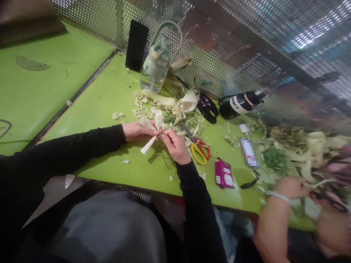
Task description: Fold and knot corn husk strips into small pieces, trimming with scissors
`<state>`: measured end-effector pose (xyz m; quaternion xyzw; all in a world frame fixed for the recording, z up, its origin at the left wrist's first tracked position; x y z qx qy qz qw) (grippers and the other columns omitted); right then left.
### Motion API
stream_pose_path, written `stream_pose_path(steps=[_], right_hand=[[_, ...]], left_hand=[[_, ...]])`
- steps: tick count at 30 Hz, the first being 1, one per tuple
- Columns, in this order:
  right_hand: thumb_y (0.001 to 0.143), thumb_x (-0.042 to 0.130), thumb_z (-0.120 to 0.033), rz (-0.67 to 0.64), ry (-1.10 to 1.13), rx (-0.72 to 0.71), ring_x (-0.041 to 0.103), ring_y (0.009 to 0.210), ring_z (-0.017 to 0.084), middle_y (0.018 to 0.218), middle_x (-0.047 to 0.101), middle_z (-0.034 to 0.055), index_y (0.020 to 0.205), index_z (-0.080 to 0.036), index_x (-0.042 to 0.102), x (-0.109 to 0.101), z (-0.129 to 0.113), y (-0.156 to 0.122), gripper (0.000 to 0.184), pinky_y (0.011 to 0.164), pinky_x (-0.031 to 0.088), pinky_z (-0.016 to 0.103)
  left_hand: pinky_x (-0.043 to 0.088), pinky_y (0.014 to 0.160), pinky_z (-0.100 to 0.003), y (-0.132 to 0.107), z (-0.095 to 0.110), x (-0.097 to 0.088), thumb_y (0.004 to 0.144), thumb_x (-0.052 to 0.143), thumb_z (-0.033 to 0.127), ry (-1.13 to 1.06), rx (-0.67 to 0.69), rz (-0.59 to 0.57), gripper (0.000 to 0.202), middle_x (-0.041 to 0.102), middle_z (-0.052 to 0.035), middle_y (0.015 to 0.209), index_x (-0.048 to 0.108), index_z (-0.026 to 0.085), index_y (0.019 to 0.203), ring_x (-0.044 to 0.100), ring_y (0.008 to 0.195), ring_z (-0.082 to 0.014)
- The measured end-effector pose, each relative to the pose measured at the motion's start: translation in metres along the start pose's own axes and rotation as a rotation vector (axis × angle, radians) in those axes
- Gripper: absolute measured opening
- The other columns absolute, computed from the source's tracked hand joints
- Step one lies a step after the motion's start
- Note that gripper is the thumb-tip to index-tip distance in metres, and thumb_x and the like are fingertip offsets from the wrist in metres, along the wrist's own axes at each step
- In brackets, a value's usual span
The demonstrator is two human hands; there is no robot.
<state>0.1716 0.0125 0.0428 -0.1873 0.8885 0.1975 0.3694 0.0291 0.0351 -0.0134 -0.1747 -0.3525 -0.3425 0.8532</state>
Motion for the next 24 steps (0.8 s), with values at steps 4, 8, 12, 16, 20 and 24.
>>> stream_pose_path(steps=[4,8,12,16,20,24], right_hand=[[0.099,0.051,-0.041,-0.006,0.022,-0.03,0.04,0.053,0.012,0.064,0.047,-0.0046,0.083,-0.023,0.059,-0.002,-0.001,0.0,0.025,0.055,0.034,0.028],[0.096,0.057,-0.035,0.257,-0.165,-0.209,0.06,0.082,0.019,0.089,0.065,0.0024,0.096,-0.024,0.06,-0.013,-0.006,-0.001,0.011,0.074,0.046,0.034],[0.091,0.068,-0.029,0.479,-0.505,-0.48,0.058,0.1,0.022,0.106,0.066,0.0041,0.112,-0.028,0.061,-0.015,-0.02,-0.009,0.023,0.088,0.042,0.039],[0.092,0.067,-0.033,0.383,-0.664,-0.544,0.055,0.083,0.019,0.084,0.067,-0.0006,0.103,-0.031,0.068,-0.004,-0.027,-0.011,0.012,0.077,0.039,0.036],[0.095,0.059,-0.03,0.329,-0.394,-0.399,0.061,0.079,0.019,0.088,0.073,0.0019,0.095,-0.027,0.067,-0.004,-0.027,-0.011,0.009,0.073,0.045,0.037],[0.091,0.063,-0.029,0.418,-0.024,-0.053,0.065,0.07,0.017,0.084,0.073,0.0014,0.091,-0.024,0.062,-0.011,-0.016,-0.01,0.006,0.067,0.053,0.034]], left_hand=[[0.058,0.074,-0.025,-0.005,0.005,0.003,0.07,0.088,0.02,0.086,0.021,0.008,0.03,0.072,-0.0038,0.077,0.069,0.008,0.091,0.069,0.071,-0.0104],[0.059,0.082,-0.027,-0.008,0.012,0.004,0.071,0.086,0.015,0.128,0.082,0.074,0.029,0.074,-0.0045,0.089,0.066,0.009,0.09,0.071,0.079,-0.0108],[0.058,0.078,-0.026,-0.006,0.013,0.003,0.069,0.086,0.014,0.138,0.15,0.154,0.032,0.074,-0.0034,0.088,0.062,0.011,0.089,0.072,0.076,-0.0115],[0.056,0.069,-0.025,-0.007,0.008,0.003,0.072,0.084,0.016,0.209,0.153,0.213,0.029,0.068,0.0021,0.07,0.063,0.011,0.091,0.066,0.063,-0.009],[0.055,0.079,-0.027,-0.009,0.006,0.006,0.079,0.079,0.017,0.318,0.07,0.175,0.018,0.07,-0.0009,0.077,0.068,0.01,0.091,0.065,0.07,-0.0089],[0.055,0.083,-0.03,-0.008,0.007,0.005,0.086,0.072,0.015,0.315,0.004,0.196,0.008,0.071,-0.0051,0.081,0.07,0.007,0.084,0.063,0.067,-0.0076]])
Point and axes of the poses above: each hand's wrist, its own y-axis towards the middle knuckle, its own x-axis out of the palm, z = x × y, the point moved 5 cm from there along y, towards the middle knuckle
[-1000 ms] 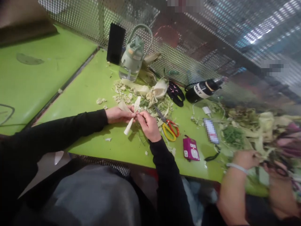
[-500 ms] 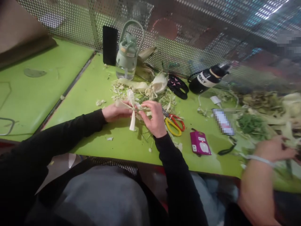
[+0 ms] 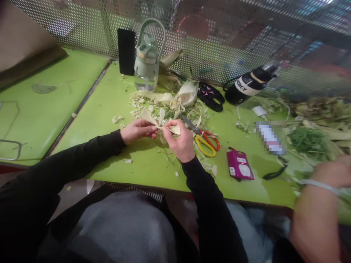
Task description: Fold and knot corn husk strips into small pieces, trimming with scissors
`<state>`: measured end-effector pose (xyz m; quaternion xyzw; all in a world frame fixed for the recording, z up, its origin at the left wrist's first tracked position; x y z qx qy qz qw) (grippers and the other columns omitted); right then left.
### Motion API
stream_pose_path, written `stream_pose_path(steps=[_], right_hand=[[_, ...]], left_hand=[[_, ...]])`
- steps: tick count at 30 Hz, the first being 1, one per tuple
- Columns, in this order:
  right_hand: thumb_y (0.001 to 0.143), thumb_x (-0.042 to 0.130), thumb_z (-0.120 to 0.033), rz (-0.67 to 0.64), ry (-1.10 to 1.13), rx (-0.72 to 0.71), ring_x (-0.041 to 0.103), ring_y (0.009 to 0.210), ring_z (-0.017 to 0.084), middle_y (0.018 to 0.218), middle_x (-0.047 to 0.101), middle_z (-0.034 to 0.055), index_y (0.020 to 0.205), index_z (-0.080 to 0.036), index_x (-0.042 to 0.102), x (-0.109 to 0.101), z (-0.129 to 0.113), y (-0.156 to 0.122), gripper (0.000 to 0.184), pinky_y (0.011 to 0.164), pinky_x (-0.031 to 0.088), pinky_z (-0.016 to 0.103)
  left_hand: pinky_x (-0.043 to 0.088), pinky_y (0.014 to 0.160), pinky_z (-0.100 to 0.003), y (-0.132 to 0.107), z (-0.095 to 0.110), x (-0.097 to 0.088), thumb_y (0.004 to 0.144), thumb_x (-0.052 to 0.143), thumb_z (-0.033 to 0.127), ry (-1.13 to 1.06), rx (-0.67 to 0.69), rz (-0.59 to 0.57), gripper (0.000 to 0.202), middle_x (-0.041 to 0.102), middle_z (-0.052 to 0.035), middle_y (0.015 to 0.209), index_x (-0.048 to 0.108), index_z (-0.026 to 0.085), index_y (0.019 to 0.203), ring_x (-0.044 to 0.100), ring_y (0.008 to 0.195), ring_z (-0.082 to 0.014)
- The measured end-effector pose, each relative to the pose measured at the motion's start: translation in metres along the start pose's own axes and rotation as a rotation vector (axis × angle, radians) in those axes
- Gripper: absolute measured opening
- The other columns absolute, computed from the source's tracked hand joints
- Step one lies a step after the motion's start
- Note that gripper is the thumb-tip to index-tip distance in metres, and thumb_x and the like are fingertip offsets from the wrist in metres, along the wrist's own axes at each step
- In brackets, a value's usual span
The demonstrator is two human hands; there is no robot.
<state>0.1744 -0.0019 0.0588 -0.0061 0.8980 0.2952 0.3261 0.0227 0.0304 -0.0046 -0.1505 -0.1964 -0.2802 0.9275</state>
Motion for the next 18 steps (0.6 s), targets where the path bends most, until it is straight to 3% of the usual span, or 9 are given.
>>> stream_pose_path(steps=[3,9,12,15,18], right_hand=[[0.088,0.066,-0.027,-0.025,0.053,0.02,0.068,0.073,0.017,0.084,0.073,0.0009,0.087,-0.023,0.061,0.004,-0.001,-0.001,0.007,0.071,0.057,0.033],[0.09,0.061,-0.015,-0.064,-0.144,-0.336,0.071,0.085,0.019,0.089,0.076,0.0043,0.088,-0.024,0.061,0.016,-0.016,-0.008,0.009,0.078,0.057,0.035],[0.091,0.061,-0.013,-0.099,-0.177,-0.427,0.071,0.086,0.02,0.092,0.077,0.005,0.089,-0.024,0.062,0.019,-0.019,-0.01,0.011,0.078,0.057,0.036],[0.091,0.062,-0.016,-0.105,-0.131,-0.345,0.072,0.086,0.02,0.094,0.077,0.0043,0.09,-0.025,0.063,0.014,-0.017,-0.008,0.009,0.078,0.058,0.038],[0.091,0.066,-0.025,0.048,-0.011,-0.089,0.07,0.08,0.018,0.09,0.074,0.0017,0.093,-0.025,0.064,0.0,-0.004,-0.003,0.003,0.073,0.059,0.035]], left_hand=[[0.055,0.078,-0.026,0.001,0.0,-0.003,0.086,0.071,0.013,-0.03,0.013,0.091,0.008,0.069,-0.0033,0.075,0.068,0.007,0.082,0.062,0.064,-0.0066],[0.056,0.071,-0.022,-0.003,-0.001,0.003,0.084,0.074,0.014,-0.078,0.071,0.162,0.012,0.068,-0.0021,0.074,0.064,0.007,0.081,0.065,0.064,-0.0071],[0.054,0.065,-0.019,-0.006,-0.001,0.007,0.087,0.071,0.012,-0.072,0.06,0.16,0.009,0.068,-0.0005,0.076,0.063,0.008,0.087,0.064,0.062,-0.0059],[0.055,0.067,-0.02,-0.007,0.001,0.01,0.09,0.065,0.009,-0.08,0.03,0.136,0.003,0.069,-0.0006,0.077,0.062,0.009,0.09,0.064,0.064,-0.0062],[0.057,0.071,-0.022,-0.008,0.0,0.011,0.093,0.057,0.004,-0.116,-0.056,0.099,0.008,0.072,-0.0041,0.082,0.064,0.008,0.092,0.067,0.068,-0.0074]])
Point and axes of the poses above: each hand's wrist, its own y-axis towards the middle knuckle, its own x-axis out of the palm, z = x × y, the point moved 5 cm from there along y, towards the middle knuckle
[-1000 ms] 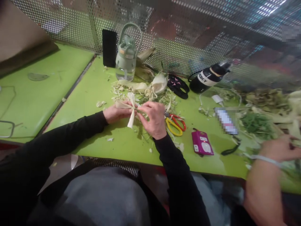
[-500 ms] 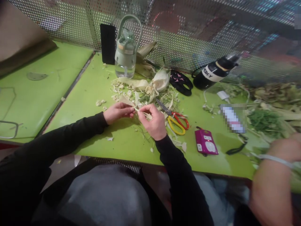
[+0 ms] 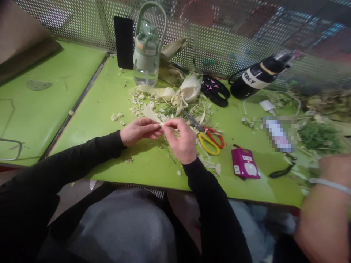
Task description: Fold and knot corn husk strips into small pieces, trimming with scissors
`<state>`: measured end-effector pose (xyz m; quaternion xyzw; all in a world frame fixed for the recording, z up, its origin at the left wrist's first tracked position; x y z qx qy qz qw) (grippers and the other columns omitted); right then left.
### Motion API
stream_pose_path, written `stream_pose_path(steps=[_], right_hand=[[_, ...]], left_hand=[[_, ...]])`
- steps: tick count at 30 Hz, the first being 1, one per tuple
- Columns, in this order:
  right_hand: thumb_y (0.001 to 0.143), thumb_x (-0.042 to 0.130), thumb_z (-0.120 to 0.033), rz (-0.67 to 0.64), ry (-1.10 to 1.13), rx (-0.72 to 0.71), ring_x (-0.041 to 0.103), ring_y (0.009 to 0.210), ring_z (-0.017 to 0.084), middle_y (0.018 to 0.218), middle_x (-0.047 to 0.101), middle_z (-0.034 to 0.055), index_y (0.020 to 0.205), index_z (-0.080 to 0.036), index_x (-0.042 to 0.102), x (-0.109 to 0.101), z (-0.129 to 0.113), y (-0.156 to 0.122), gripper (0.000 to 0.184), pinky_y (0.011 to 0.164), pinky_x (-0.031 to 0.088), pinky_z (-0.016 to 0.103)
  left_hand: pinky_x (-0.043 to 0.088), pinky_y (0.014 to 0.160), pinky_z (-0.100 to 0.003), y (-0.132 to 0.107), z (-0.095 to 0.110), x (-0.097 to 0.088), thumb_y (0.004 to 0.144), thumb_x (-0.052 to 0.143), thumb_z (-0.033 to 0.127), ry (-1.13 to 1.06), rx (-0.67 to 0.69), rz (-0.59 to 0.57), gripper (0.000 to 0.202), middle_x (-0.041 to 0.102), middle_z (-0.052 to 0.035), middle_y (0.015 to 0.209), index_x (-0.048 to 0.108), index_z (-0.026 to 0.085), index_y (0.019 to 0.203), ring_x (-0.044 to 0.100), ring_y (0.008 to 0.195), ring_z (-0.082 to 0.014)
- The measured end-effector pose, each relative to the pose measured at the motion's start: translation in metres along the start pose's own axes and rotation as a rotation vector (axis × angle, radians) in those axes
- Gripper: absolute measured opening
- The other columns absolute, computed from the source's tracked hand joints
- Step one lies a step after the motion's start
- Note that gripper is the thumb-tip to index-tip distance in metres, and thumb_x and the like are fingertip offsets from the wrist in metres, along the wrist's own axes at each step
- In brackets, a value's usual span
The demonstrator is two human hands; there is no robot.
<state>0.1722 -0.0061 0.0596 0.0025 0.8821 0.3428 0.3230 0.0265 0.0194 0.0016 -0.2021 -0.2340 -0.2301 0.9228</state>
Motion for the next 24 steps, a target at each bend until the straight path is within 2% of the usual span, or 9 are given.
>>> stream_pose_path(steps=[3,7,9,12,15,17,24], right_hand=[[0.09,0.069,-0.03,0.137,0.09,0.162,0.068,0.077,0.015,0.086,0.07,-0.0001,0.092,-0.025,0.063,-0.009,0.013,0.002,0.008,0.072,0.058,0.031],[0.089,0.07,-0.033,0.112,0.135,0.209,0.067,0.076,0.015,0.085,0.069,-0.0002,0.09,-0.024,0.063,-0.007,0.018,0.003,0.012,0.072,0.057,0.031],[0.088,0.071,-0.035,0.111,0.143,0.218,0.067,0.076,0.015,0.085,0.069,-0.0002,0.09,-0.024,0.063,-0.006,0.018,0.003,0.014,0.072,0.057,0.031],[0.088,0.071,-0.035,0.117,0.149,0.234,0.068,0.076,0.015,0.086,0.07,0.0001,0.091,-0.024,0.064,-0.007,0.017,0.002,0.013,0.073,0.057,0.031],[0.09,0.068,-0.034,0.081,0.143,0.238,0.07,0.082,0.016,0.093,0.074,0.0018,0.097,-0.024,0.069,-0.006,0.016,0.002,0.012,0.077,0.058,0.033],[0.092,0.066,-0.033,0.056,0.128,0.229,0.07,0.085,0.018,0.097,0.075,0.0026,0.099,-0.024,0.071,-0.005,0.015,0.003,0.013,0.081,0.058,0.034],[0.093,0.062,-0.03,-0.037,0.073,0.143,0.071,0.091,0.02,0.097,0.076,0.0026,0.096,-0.025,0.072,0.0,0.007,0.004,0.011,0.085,0.057,0.038]], left_hand=[[0.058,0.071,-0.024,0.0,-0.002,0.0,0.092,0.059,0.003,-0.014,-0.06,-0.037,0.016,0.075,-0.0062,0.091,0.066,0.01,0.104,0.068,0.071,-0.0085],[0.059,0.077,-0.025,0.001,-0.002,-0.002,0.09,0.065,0.007,-0.011,-0.022,-0.052,0.016,0.075,-0.0066,0.09,0.067,0.01,0.105,0.069,0.073,-0.0085],[0.058,0.077,-0.025,0.001,-0.001,-0.002,0.089,0.069,0.012,0.001,0.013,-0.048,0.014,0.074,-0.0052,0.086,0.067,0.01,0.103,0.068,0.07,-0.0076],[0.056,0.069,-0.022,0.0,0.0,0.0,0.085,0.074,0.015,0.062,0.04,-0.049,0.012,0.071,-0.0008,0.076,0.066,0.01,0.094,0.064,0.062,-0.0053],[0.053,0.063,-0.019,-0.004,0.002,0.007,0.085,0.074,0.016,0.111,0.049,-0.107,0.011,0.068,0.0018,0.07,0.065,0.01,0.09,0.061,0.057,-0.0038],[0.053,0.062,-0.019,-0.008,0.004,0.012,0.087,0.072,0.02,0.119,0.051,-0.147,0.013,0.068,0.0022,0.071,0.065,0.011,0.091,0.06,0.057,-0.0036],[0.054,0.064,-0.022,-0.011,0.002,0.016,0.088,0.073,0.031,0.168,0.049,-0.181,0.022,0.069,-0.0008,0.075,0.06,0.013,0.09,0.062,0.059,-0.0059]])
Point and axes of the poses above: each hand's wrist, its own y-axis towards the middle knuckle, its own x-axis out of the palm, z = x × y, the point moved 5 cm from there along y, towards the middle knuckle
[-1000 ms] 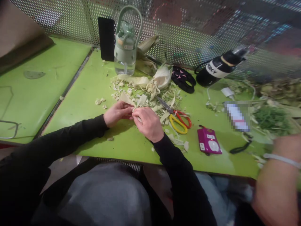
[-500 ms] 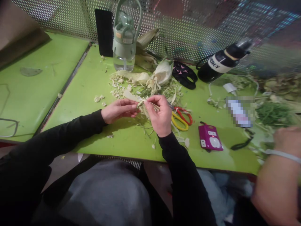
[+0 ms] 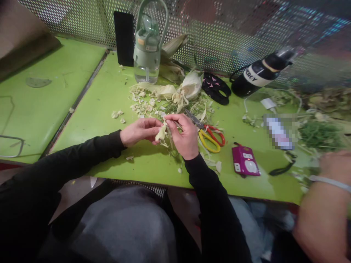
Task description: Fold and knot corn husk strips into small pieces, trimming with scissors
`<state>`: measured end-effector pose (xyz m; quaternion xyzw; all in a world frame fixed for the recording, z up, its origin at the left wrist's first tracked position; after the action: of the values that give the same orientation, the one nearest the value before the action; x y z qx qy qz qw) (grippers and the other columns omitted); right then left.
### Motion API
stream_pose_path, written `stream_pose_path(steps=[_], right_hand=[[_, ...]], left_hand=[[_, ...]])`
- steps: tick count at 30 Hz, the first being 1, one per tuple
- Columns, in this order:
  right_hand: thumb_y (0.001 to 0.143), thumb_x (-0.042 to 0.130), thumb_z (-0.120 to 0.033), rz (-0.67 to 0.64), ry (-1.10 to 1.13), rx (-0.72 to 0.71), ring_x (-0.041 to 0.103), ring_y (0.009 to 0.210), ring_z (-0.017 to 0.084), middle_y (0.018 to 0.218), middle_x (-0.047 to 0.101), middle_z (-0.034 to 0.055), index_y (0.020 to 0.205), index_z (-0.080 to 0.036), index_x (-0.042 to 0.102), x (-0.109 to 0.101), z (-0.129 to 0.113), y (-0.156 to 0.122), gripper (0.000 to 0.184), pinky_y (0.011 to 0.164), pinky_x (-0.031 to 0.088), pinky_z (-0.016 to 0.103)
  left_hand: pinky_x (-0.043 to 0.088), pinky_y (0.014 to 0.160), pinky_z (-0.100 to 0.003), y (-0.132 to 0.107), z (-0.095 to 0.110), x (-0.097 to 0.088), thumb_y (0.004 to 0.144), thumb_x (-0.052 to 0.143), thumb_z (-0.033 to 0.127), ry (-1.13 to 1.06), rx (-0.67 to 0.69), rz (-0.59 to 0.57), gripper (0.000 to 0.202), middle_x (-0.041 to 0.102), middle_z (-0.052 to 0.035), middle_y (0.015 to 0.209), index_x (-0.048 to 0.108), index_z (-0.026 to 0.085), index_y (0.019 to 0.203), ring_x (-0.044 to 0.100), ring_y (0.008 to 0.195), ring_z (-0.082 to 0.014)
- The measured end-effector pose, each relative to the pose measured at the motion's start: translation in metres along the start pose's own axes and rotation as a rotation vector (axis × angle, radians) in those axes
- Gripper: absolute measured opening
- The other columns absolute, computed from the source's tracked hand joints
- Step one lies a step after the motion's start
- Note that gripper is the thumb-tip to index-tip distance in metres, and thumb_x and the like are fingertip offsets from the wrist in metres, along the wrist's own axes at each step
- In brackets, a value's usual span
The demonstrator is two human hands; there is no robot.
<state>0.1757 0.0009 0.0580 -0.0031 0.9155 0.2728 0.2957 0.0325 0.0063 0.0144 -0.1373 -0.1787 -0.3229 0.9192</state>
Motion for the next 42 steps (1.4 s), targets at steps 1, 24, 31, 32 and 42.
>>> stream_pose_path(steps=[1,24,31,32,42], right_hand=[[0.094,0.062,-0.029,-0.016,-0.001,-0.008,0.071,0.09,0.02,0.097,0.076,0.0025,0.095,-0.025,0.072,0.001,-0.001,0.0,0.011,0.084,0.057,0.038],[0.09,0.067,-0.015,0.036,-0.342,-0.452,0.069,0.086,0.02,0.093,0.073,0.0049,0.101,-0.024,0.066,0.002,-0.024,-0.008,0.013,0.077,0.058,0.034],[0.091,0.065,-0.012,-0.043,-0.432,-0.685,0.067,0.081,0.018,0.095,0.075,0.0046,0.106,-0.022,0.064,0.013,-0.035,-0.017,0.018,0.073,0.056,0.031],[0.091,0.064,-0.011,-0.054,-0.415,-0.685,0.067,0.081,0.017,0.094,0.075,0.0045,0.104,-0.021,0.064,0.014,-0.035,-0.017,0.017,0.073,0.056,0.031],[0.093,0.066,-0.029,-0.079,-0.007,0.007,0.063,0.07,0.015,0.089,0.072,0.0012,0.091,-0.022,0.063,0.013,-0.008,-0.006,0.007,0.065,0.052,0.03]], left_hand=[[0.052,0.063,-0.021,0.0,-0.001,0.0,0.088,0.072,0.032,0.018,0.011,-0.005,0.022,0.068,-0.0001,0.073,0.061,0.013,0.089,0.061,0.058,-0.0057],[0.057,0.085,-0.027,0.002,0.011,-0.018,0.09,0.064,0.014,-0.092,-0.013,0.148,0.008,0.073,-0.0051,0.084,0.063,0.01,0.096,0.069,0.076,-0.0088],[0.055,0.083,-0.027,0.003,0.016,-0.022,0.081,0.068,0.003,-0.057,0.04,0.231,0.013,0.07,0.0,0.077,0.063,0.008,0.091,0.066,0.068,-0.0063],[0.055,0.08,-0.025,0.003,0.017,-0.021,0.079,0.066,-0.001,-0.031,0.042,0.239,0.015,0.069,0.001,0.075,0.063,0.008,0.091,0.065,0.066,-0.0058],[0.057,0.068,-0.02,-0.005,0.029,-0.01,0.09,0.052,-0.004,0.152,-0.052,0.191,0.02,0.066,0.0006,0.064,0.06,0.007,0.075,0.062,0.056,-0.0036]])
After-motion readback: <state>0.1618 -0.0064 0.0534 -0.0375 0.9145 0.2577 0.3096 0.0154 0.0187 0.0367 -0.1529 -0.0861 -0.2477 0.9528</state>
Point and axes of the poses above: each hand's wrist, its own y-axis towards the middle knuckle, its own x-axis out of the palm, z = x × y, the point moved 5 cm from there along y, towards the middle knuckle
